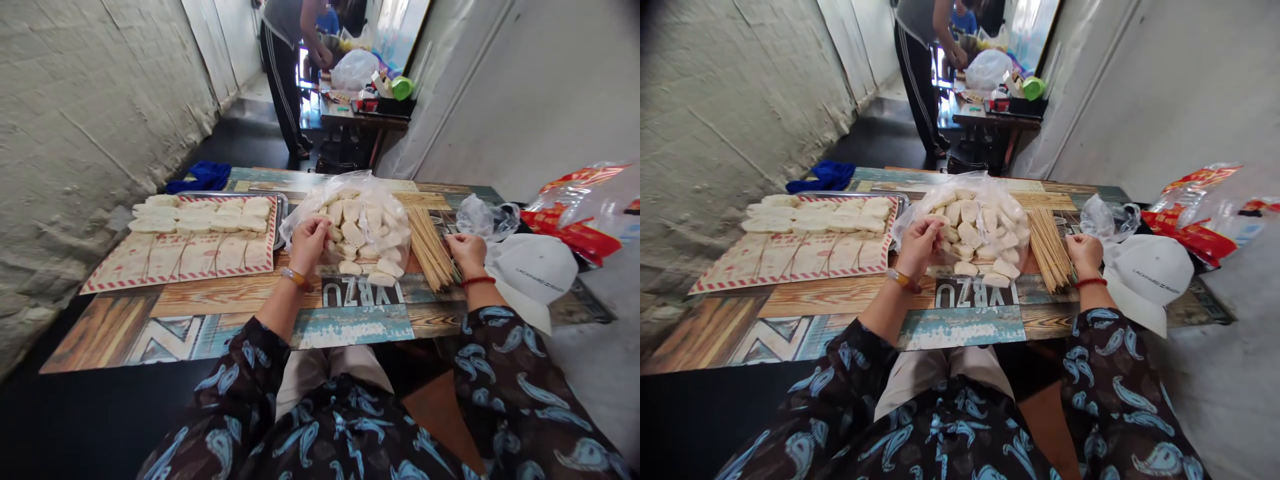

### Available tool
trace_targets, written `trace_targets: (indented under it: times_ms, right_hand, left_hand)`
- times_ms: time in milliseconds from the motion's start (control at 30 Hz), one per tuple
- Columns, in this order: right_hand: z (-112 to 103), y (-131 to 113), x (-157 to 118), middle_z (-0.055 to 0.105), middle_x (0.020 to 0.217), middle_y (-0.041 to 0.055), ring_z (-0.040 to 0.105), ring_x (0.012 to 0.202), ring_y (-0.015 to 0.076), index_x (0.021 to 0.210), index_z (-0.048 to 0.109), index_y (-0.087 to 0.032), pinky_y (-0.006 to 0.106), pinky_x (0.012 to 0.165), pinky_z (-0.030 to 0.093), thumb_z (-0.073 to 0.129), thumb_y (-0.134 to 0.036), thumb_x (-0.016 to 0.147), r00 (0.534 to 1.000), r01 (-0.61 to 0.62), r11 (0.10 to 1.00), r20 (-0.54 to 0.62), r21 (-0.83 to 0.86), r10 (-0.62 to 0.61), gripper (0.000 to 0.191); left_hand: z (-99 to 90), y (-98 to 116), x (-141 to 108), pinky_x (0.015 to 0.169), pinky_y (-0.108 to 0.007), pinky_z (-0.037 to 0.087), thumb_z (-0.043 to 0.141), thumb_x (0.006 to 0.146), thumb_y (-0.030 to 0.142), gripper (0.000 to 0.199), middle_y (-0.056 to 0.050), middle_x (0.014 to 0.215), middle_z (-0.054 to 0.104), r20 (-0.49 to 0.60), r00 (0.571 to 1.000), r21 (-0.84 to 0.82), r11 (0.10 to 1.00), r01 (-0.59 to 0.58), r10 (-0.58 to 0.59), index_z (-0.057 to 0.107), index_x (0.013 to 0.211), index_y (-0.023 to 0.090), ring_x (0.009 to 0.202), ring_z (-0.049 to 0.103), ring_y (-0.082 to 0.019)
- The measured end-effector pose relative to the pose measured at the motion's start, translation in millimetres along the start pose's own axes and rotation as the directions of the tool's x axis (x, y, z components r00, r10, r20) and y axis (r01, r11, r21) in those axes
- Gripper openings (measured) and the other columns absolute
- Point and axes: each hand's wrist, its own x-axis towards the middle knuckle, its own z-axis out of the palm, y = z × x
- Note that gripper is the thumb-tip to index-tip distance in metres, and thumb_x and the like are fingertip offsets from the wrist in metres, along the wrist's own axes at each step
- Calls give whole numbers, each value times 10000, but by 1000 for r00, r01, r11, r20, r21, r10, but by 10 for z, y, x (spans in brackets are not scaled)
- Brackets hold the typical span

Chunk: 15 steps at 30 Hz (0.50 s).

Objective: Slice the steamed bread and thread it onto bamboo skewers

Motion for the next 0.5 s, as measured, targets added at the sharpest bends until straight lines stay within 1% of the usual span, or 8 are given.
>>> trace_targets:
  times_ms: [100, 167, 233, 267, 300, 333, 400, 500]
  right_hand:
    - [-142, -117, -78, 793, 885, 172, 721, 813, 286, 896, 800, -113, 342, 692, 508, 574, -352, 853, 994, 29, 997, -110, 71, -21, 332]
    - [-239, -266, -174, 779, 883, 147, 702, 779, 247, 928, 780, -127, 330, 686, 515, 577, -347, 865, 982, 103, 958, -178, 269, -56, 305]
    - [-313, -480, -339, 755, 881, 119, 669, 696, 199, 991, 754, -140, 316, 641, 521, 604, -343, 859, 976, 187, 815, -198, 549, -90, 285]
    - [-335, -609, -451, 742, 878, 90, 651, 653, 168, 1032, 741, -160, 299, 617, 522, 596, -349, 866, 977, 203, 771, -180, 603, -116, 290]
    - [-346, -748, -581, 718, 829, 50, 634, 617, 144, 1065, 727, -182, 275, 587, 516, 592, -346, 869, 978, 209, 739, -152, 641, -146, 290]
    - [-345, -892, -723, 685, 779, 16, 618, 598, 129, 1069, 712, -196, 252, 559, 504, 601, -331, 862, 983, 174, 660, -85, 731, -166, 271]
    - [-316, -1178, -1014, 649, 736, -20, 589, 555, 101, 1008, 678, -210, 204, 483, 459, 623, -312, 837, 966, 29, 490, 102, 871, -238, 206]
    - [-242, -1527, -1348, 641, 723, -49, 549, 458, 74, 1013, 626, -217, 173, 387, 385, 647, -315, 797, 845, -233, 339, 362, 911, -393, 237]
  left_hand:
    - [14, -70, 15, 474, -199, 370, 693, 824, 364, 213, 14, 616, 616, 58, 998, 76, 996, -37, 33, 704, 826, 151, 467, 493, -80]
    - [28, -129, 28, 548, -220, 440, 660, 843, 297, 168, -23, 723, 685, 87, 988, 213, 966, -145, 129, 726, 890, 150, 562, 574, -111]
    - [41, -179, 39, 680, -265, 512, 617, 861, 230, 184, -65, 877, 733, 149, 951, 389, 868, -308, 271, 735, 978, 150, 710, 644, -151]
    - [47, -199, 44, 759, -297, 533, 591, 872, 202, 221, -88, 958, 741, 198, 922, 463, 797, -388, 334, 731, 1033, 145, 794, 665, -174]
    - [53, -214, 48, 839, -332, 539, 563, 883, 179, 266, -113, 1037, 739, 259, 889, 519, 722, -457, 377, 720, 1094, 136, 882, 676, -197]
    - [59, -225, 52, 910, -366, 534, 537, 892, 156, 312, -138, 1110, 729, 319, 859, 556, 655, -511, 400, 700, 1155, 123, 969, 676, -219]
    - [77, -243, 55, 1020, -417, 503, 497, 896, 116, 388, -173, 1237, 694, 415, 817, 608, 547, -576, 399, 652, 1251, 107, 1124, 647, -252]
    - [124, -266, 47, 1098, -456, 458, 491, 891, 93, 452, -182, 1341, 649, 466, 811, 700, 413, -583, 355, 593, 1331, 115, 1233, 599, -270]
